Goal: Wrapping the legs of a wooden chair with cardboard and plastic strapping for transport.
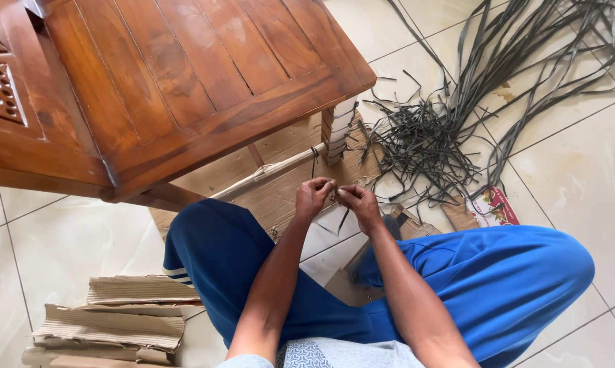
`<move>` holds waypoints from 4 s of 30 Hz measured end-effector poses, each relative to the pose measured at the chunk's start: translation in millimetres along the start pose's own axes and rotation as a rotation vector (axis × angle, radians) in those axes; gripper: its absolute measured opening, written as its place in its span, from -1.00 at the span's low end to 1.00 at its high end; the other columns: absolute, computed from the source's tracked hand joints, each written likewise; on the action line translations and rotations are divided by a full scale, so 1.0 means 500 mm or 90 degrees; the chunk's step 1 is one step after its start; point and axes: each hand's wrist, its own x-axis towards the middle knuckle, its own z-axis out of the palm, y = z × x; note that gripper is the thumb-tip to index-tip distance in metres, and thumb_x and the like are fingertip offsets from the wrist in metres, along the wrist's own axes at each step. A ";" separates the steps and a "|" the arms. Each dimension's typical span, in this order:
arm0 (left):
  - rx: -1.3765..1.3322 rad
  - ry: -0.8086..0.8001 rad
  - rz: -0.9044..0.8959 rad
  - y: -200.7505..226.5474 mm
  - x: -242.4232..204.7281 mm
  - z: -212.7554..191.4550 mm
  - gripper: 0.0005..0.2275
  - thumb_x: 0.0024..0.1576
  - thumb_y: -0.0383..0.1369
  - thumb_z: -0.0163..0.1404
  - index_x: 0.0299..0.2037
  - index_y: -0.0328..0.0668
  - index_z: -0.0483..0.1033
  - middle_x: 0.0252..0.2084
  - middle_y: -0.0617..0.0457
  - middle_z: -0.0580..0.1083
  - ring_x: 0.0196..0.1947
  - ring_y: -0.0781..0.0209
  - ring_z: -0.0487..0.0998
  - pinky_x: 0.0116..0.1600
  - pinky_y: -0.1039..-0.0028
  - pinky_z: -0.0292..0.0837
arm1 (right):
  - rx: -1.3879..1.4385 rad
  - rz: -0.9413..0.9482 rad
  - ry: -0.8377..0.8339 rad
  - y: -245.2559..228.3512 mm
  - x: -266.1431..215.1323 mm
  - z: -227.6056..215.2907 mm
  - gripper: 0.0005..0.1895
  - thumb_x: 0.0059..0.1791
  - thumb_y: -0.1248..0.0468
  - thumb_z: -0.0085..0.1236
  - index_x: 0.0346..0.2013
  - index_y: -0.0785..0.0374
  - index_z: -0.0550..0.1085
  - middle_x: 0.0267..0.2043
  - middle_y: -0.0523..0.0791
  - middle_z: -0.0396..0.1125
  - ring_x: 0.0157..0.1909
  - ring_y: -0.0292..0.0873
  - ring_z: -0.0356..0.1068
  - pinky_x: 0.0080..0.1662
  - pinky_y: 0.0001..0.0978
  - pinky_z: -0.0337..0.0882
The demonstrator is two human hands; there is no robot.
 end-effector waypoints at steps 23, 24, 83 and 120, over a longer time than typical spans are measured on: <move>0.077 0.156 -0.022 -0.024 0.032 -0.062 -0.90 0.08 -0.06 0.18 -0.27 0.37 0.70 -0.46 0.23 0.61 -0.22 0.14 0.67 -0.01 0.30 0.53 | -0.417 -0.034 -0.095 -0.018 -0.011 -0.026 -0.56 -0.01 0.11 0.35 0.14 0.09 0.53 0.07 0.06 0.45 0.19 0.05 0.40 0.18 -0.09 0.37; 0.098 0.095 -0.011 -0.028 0.026 -0.059 -0.89 0.04 -0.07 0.19 -0.28 0.37 0.70 -0.47 0.26 0.61 -0.24 0.16 0.68 -0.02 0.30 0.53 | -0.398 -0.074 -0.124 -0.021 -0.012 -0.019 -0.44 0.01 0.15 0.32 0.28 0.19 0.43 0.24 0.17 0.36 0.34 0.20 0.27 0.33 0.09 0.26; 0.578 0.074 0.221 -0.057 0.195 -0.319 -0.68 0.11 0.11 -0.06 -0.29 0.22 0.66 -0.44 0.11 0.63 -0.18 0.08 0.67 0.22 0.21 0.46 | 0.289 0.418 -0.067 0.067 0.194 0.324 -0.92 -0.03 0.17 0.11 -0.33 0.06 0.40 -0.45 -0.29 0.25 -0.63 -0.50 -0.04 -0.64 -0.78 -0.15; 1.235 0.181 0.262 -0.329 0.308 -0.235 -0.47 0.28 0.21 -0.40 0.47 0.76 -0.22 0.59 0.29 -0.17 0.02 0.10 0.55 -0.36 0.46 0.55 | -0.570 -0.041 -0.050 0.088 0.324 0.277 -0.72 -0.09 0.15 0.04 -0.27 0.21 0.62 -0.33 0.03 0.52 -0.13 0.17 0.50 -0.04 0.15 0.44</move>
